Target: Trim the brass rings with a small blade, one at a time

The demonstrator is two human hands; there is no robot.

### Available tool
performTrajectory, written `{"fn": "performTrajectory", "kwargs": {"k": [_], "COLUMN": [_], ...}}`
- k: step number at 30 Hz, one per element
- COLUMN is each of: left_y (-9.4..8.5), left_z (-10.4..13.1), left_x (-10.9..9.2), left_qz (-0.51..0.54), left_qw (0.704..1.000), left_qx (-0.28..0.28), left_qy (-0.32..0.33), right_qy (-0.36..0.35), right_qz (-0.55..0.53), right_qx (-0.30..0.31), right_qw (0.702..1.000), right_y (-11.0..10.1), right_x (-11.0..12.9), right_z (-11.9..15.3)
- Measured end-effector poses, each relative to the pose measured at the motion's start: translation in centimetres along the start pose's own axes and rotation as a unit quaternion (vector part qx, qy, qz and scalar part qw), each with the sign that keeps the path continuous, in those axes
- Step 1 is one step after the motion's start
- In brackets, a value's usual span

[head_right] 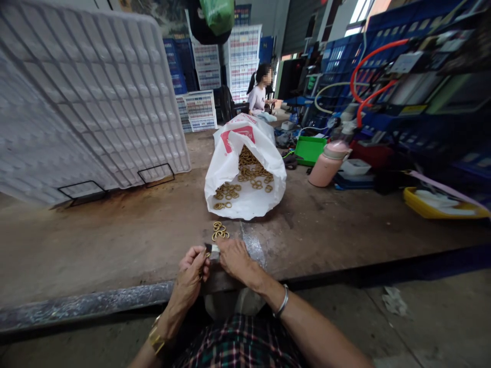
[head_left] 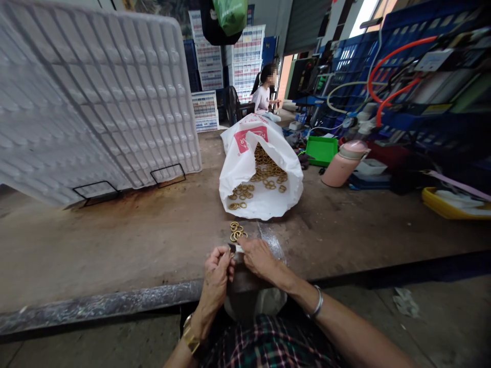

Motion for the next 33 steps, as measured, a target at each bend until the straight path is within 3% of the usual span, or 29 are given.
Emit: {"fn": "performTrajectory", "kwargs": {"k": [4,7,10,12,16,18,23,29,33], "left_y": [0.5,0.6,0.6,0.5,0.2,0.0,-0.4,-0.6,-0.8], "left_z": [0.5,0.5,0.3,0.1,-0.1,-0.2,-0.2,-0.2,-0.2], "left_x": [-0.5,-0.5,-0.3,-0.1,0.2,0.3,0.3,0.6,0.7], "left_qz": [0.020,0.094,0.157,0.174,0.169,0.157,0.151,0.148,0.146], "left_qw": [0.999,0.994,0.986,0.983,0.985,0.987,0.988,0.988,0.989], "left_qx": [0.029,0.047,0.053,0.045,0.028,0.031,0.041,0.035,0.012], "left_qy": [-0.012,-0.014,-0.021,-0.026,-0.024,-0.021,-0.014,-0.012,-0.008], "right_qy": [0.064,-0.009,-0.069,-0.086,-0.091,-0.087,-0.103,-0.126,-0.113], "right_qz": [0.000,-0.107,-0.293,-0.384,-0.486,-0.511,-0.517,-0.516,-0.498], "right_qx": [-0.001,-0.050,-0.068,-0.037,0.049,0.060,0.038,0.072,0.004], "right_qw": [0.998,0.993,0.951,0.918,0.868,0.853,0.849,0.844,0.860], "right_y": [-0.5,-0.8,-0.6,0.0,1.2,1.5,1.5,1.3,0.8], "right_x": [-1.7,-1.5,-0.9,-0.4,0.3,0.4,0.4,1.0,0.8], "right_z": [-0.2,-0.3,-0.6,-0.8,-0.9,-1.0,-1.2,-0.9,-1.0]}}
Point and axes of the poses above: each hand's wrist, its own z-axis away from the middle knuckle, its own y-axis out of the palm, x = y × z, the point moved 4 cm from there along -z, towards the middle knuckle, and after that the axes turned 15 degrees about x, right-handed, at the moved point
